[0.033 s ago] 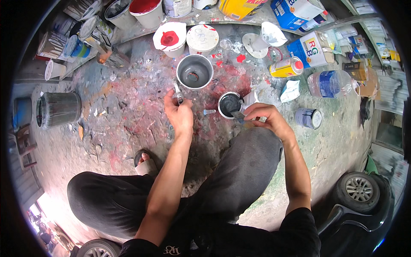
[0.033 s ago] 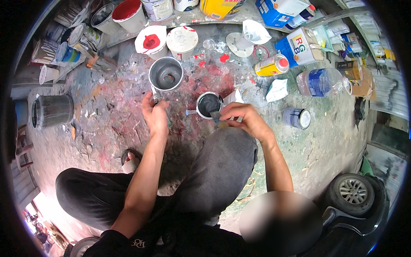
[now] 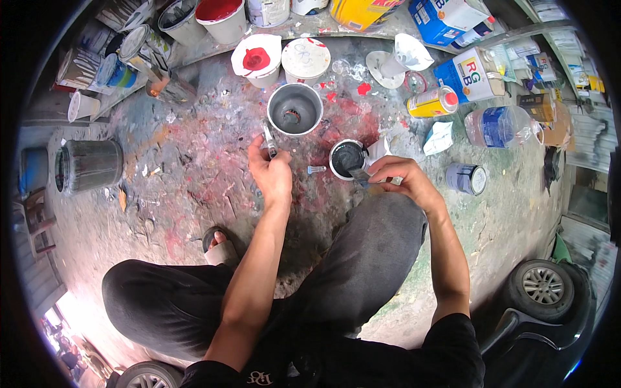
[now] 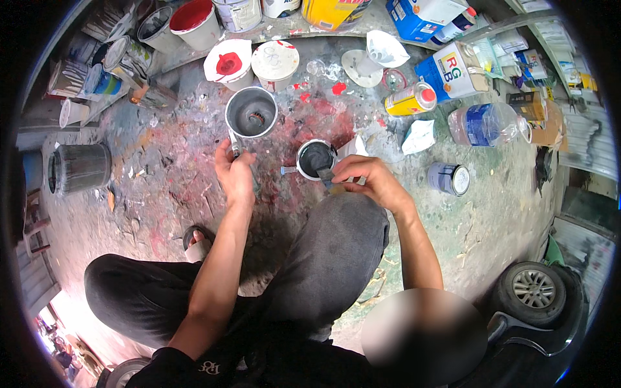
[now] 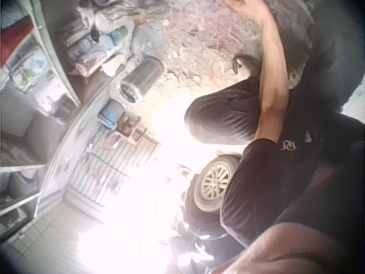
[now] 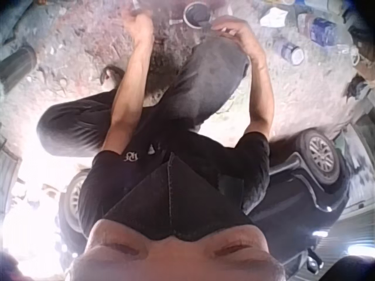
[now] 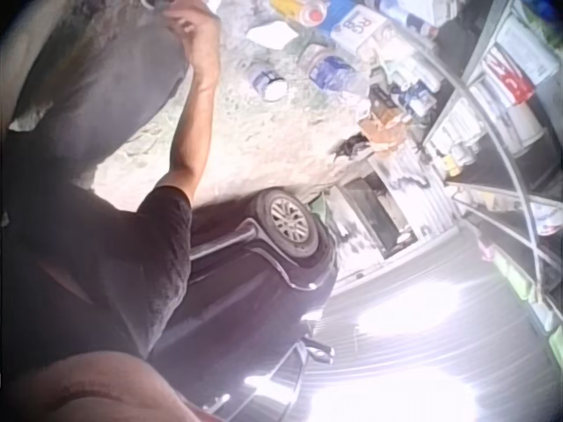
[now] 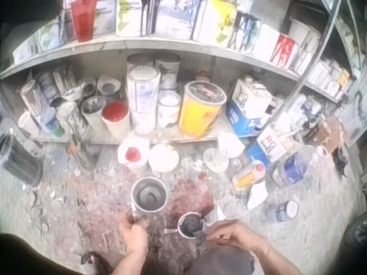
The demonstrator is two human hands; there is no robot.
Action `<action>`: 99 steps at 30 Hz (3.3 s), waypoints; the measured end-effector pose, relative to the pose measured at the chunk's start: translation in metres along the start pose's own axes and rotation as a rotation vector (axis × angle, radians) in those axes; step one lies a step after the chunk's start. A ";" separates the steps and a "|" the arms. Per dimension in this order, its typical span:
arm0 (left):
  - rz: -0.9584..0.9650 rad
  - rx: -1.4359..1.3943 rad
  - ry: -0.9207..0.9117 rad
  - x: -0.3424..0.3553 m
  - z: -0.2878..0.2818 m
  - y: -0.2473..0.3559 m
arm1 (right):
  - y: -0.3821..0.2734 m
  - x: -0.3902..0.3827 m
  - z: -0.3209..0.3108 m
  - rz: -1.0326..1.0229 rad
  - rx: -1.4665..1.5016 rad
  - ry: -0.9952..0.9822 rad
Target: The person sits on the floor and mixes dark paint in a small container using a stick. They pour the mixture into a metal cup, then add yellow paint and water from a bottle, stirring the contents to create a uniform mixture.
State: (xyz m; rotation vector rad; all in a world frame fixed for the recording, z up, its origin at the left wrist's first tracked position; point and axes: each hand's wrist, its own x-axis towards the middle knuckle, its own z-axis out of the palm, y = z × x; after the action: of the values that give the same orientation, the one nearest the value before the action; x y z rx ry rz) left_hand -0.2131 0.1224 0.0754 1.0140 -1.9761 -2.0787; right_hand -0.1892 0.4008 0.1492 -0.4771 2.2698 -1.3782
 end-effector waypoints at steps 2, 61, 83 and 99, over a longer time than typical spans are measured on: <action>0.012 0.006 0.002 0.003 -0.001 -0.004 | 0.000 0.001 -0.001 0.002 0.013 -0.020; 1.109 0.808 -0.188 -0.014 -0.007 0.027 | -0.059 0.041 -0.024 -0.010 -0.253 0.624; 1.358 0.770 -0.032 -0.031 -0.002 0.026 | -0.011 0.031 -0.022 0.198 -0.262 0.649; 0.474 0.193 -0.425 -0.008 0.001 0.032 | 0.001 0.055 -0.023 0.169 0.348 0.691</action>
State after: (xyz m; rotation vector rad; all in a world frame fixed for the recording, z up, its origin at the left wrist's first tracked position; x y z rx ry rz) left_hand -0.2193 0.1220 0.1082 0.0797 -2.3476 -1.9675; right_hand -0.2477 0.3909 0.1476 0.3568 2.3953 -2.0100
